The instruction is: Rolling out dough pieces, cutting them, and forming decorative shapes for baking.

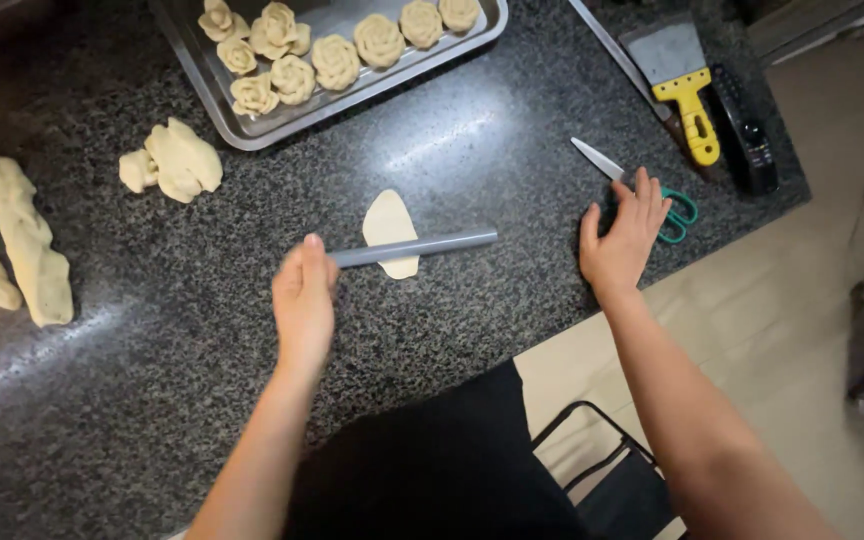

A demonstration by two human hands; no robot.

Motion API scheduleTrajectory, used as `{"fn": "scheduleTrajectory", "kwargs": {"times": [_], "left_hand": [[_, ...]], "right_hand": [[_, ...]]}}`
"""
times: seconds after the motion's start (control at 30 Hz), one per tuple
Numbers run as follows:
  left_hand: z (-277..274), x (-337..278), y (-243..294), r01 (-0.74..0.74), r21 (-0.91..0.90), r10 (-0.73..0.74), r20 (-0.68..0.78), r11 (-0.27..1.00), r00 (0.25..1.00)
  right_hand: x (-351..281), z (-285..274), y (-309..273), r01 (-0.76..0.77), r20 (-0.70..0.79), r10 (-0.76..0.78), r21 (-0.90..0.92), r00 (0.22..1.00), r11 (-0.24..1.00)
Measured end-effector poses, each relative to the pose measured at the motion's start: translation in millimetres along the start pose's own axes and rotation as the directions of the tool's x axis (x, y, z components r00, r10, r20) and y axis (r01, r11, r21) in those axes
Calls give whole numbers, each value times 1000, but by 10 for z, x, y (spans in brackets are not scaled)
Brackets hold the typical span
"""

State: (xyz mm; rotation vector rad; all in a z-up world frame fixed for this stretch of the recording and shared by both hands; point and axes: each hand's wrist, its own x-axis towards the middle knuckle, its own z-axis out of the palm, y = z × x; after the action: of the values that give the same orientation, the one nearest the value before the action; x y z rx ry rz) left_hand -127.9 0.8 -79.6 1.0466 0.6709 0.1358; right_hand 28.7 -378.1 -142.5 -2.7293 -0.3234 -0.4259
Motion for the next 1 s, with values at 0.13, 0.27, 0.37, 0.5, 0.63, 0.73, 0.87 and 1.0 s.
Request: {"fn": "scheduleTrajectory", "kwargs": {"times": [0.13,0.27,0.37,0.5,0.63,0.73,0.87,1.0], "left_hand": [[-125,165,131,-508,802,582,260,314,771],[-27,269,92,-506,862,439,457,-6,773],[-56,348,-219,-444,883,333,469,-153,818],[-71,405,-303,-403,898,362,441,-179,821],[-75,404,-305,-389,897,380,441,-210,813],[-82,393,-304,-384,900,398,436,-207,807],[-69,279,-344,-360,916,413,402,-179,817],[-108,268,-397,-381,917,412,395,-119,821]], "right_hand": [[-44,-13,13,9,-5,-9,10,1000,1000],[-39,0,28,18,-4,-18,47,1000,999],[-13,21,35,16,5,-17,52,1000,999],[-44,4,40,52,18,-52,27,998,998],[-81,-50,-220,109,-45,-111,-60,993,992],[-48,-31,-827,161,-81,-160,11,984,987],[-59,18,-1670,245,33,-261,240,965,939],[-86,370,-1710,282,219,-319,183,922,942]]}}
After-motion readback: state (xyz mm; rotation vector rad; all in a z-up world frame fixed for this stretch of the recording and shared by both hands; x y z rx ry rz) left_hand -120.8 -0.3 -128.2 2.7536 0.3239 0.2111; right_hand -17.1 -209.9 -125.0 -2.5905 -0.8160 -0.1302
